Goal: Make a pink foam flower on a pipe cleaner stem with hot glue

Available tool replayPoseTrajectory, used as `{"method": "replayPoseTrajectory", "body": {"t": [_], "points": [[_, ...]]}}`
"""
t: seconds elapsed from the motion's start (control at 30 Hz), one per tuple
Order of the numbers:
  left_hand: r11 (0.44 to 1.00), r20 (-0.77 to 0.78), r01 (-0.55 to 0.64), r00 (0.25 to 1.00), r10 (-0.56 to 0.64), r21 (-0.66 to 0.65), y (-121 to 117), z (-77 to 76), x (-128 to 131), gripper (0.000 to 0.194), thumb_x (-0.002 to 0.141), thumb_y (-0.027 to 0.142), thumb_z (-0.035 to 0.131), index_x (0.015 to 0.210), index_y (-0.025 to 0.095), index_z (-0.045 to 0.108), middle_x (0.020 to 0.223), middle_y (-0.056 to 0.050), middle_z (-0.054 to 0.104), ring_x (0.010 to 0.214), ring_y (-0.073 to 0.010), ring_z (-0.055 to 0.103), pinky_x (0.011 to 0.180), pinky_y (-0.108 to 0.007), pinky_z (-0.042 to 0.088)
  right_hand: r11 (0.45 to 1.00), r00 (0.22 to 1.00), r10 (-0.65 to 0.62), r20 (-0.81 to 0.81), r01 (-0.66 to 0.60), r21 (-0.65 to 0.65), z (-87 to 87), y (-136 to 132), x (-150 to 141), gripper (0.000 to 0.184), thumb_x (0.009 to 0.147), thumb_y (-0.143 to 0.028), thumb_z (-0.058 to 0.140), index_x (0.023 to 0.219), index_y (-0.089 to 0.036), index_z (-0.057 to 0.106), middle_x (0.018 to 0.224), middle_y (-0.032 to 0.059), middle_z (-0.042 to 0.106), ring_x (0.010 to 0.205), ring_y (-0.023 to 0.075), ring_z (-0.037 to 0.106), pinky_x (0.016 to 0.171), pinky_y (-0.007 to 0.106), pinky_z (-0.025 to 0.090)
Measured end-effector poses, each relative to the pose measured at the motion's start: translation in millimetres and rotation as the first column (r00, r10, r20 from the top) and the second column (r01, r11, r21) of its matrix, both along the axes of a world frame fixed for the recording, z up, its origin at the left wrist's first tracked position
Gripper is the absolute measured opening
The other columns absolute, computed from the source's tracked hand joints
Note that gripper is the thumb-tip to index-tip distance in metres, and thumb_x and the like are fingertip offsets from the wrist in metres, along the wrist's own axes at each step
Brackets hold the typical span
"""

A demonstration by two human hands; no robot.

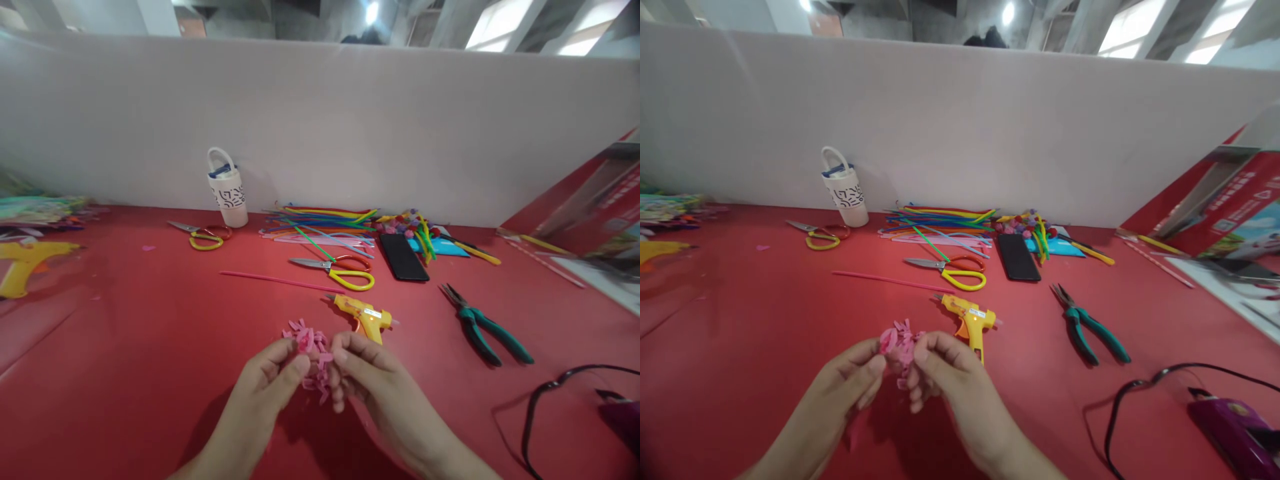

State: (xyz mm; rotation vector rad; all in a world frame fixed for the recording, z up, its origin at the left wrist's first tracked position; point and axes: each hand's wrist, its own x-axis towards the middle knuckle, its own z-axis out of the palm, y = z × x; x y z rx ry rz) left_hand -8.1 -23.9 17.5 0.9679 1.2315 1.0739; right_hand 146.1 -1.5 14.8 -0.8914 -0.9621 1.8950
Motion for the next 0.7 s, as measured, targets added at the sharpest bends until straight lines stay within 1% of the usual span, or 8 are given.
{"method": "replayPoseTrajectory", "body": {"t": [0.03, 0.1, 0.17, 0.27, 0.37, 0.47, 0.57, 0.7], "points": [[0.998, -0.094, -0.024, 0.995, 0.030, 0.063, -0.8, 3.0, -1.2, 0.015, 0.079, 0.031, 0.055, 0.072, 0.019, 0.061, 0.063, 0.002, 0.053, 0.050, -0.0091, 0.039, 0.047, -0.019, 0.032, 0.999, 0.999, -0.026, 0.036, 0.025, 0.040, 3.8, 0.7, 3.5, 0.018, 0.080, -0.031, 0.062, 0.073, -0.016, 0.053, 0.058, -0.0044, 0.054, 0.050, 0.0070, 0.049, 0.051, 0.019, 0.041], [0.978, -0.292, -0.007, 0.954, 0.069, 0.209, -2.6, 7.1, -4.1, 0.017, 0.081, 0.028, 0.053, 0.068, 0.020, 0.059, 0.068, 0.000, 0.055, 0.063, -0.0135, 0.050, 0.060, -0.021, 0.039, 0.990, 0.989, -0.055, 0.137, 0.036, 0.137, 11.6, 1.4, 10.4, 0.018, 0.081, -0.032, 0.060, 0.073, -0.017, 0.053, 0.054, -0.0059, 0.049, 0.047, 0.0066, 0.044, 0.048, 0.018, 0.038], [0.948, -0.446, 0.084, 0.893, 0.065, 0.306, -4.5, 7.8, -6.6, 0.019, 0.083, 0.027, 0.051, 0.065, 0.021, 0.055, 0.067, 0.001, 0.052, 0.065, -0.0144, 0.051, 0.063, -0.021, 0.039, 0.980, 0.971, -0.038, 0.235, -0.010, 0.200, 18.6, 0.6, 15.0, 0.019, 0.082, -0.033, 0.058, 0.072, -0.017, 0.052, 0.051, -0.0071, 0.044, 0.045, 0.0063, 0.039, 0.046, 0.018, 0.034], [0.917, -0.585, 0.219, 0.811, 0.020, 0.334, -6.3, 3.2, -7.8, 0.023, 0.086, 0.026, 0.047, 0.063, 0.021, 0.050, 0.063, 0.002, 0.047, 0.059, -0.0133, 0.048, 0.057, -0.021, 0.038, 0.964, 0.931, 0.014, 0.366, -0.109, 0.241, 25.6, -2.6, 15.9, 0.018, 0.082, -0.032, 0.055, 0.071, -0.018, 0.051, 0.050, -0.0083, 0.038, 0.044, 0.0063, 0.033, 0.044, 0.019, 0.028], [0.901, -0.657, 0.305, 0.753, -0.029, 0.310, -6.8, -3.3, -6.3, 0.025, 0.088, 0.026, 0.042, 0.063, 0.021, 0.045, 0.062, 0.002, 0.046, 0.058, -0.0131, 0.047, 0.055, -0.022, 0.036, 0.948, 0.882, 0.032, 0.471, -0.176, 0.264, 27.6, -4.5, 13.6, 0.015, 0.083, -0.027, 0.051, 0.071, -0.018, 0.050, 0.053, -0.0080, 0.037, 0.046, 0.0066, 0.030, 0.043, 0.019, 0.025], [0.882, -0.689, 0.353, 0.724, -0.046, 0.312, -7.7, -7.6, -4.7, 0.025, 0.089, 0.025, 0.038, 0.064, 0.021, 0.044, 0.063, 0.002, 0.046, 0.057, -0.0129, 0.046, 0.054, -0.023, 0.035, 0.943, 0.846, 0.059, 0.530, -0.221, 0.248, 25.7, -4.4, 13.0, 0.013, 0.083, -0.025, 0.048, 0.073, -0.019, 0.051, 0.056, -0.0074, 0.037, 0.049, 0.0072, 0.030, 0.044, 0.019, 0.024], [0.868, -0.710, 0.378, 0.702, -0.042, 0.322, -9.1, -8.7, -4.0, 0.025, 0.088, 0.024, 0.037, 0.064, 0.021, 0.042, 0.061, 0.003, 0.044, 0.055, -0.0123, 0.045, 0.052, -0.023, 0.033, 0.936, 0.816, 0.057, 0.575, -0.244, 0.254, 22.7, -3.9, 13.8, 0.012, 0.083, -0.025, 0.048, 0.073, -0.019, 0.051, 0.059, -0.0067, 0.037, 0.053, 0.0081, 0.031, 0.047, 0.020, 0.025], [0.862, -0.728, 0.378, 0.685, -0.015, 0.338, -10.1, -9.0, -3.7, 0.025, 0.087, 0.021, 0.037, 0.063, 0.021, 0.039, 0.059, 0.004, 0.042, 0.052, -0.0112, 0.043, 0.050, -0.022, 0.033, 0.927, 0.773, 0.002, 0.634, -0.239, 0.288, 21.6, -3.6, 12.6, 0.011, 0.081, -0.025, 0.047, 0.072, -0.019, 0.051, 0.059, -0.0064, 0.038, 0.054, 0.0087, 0.032, 0.049, 0.020, 0.026]]}}
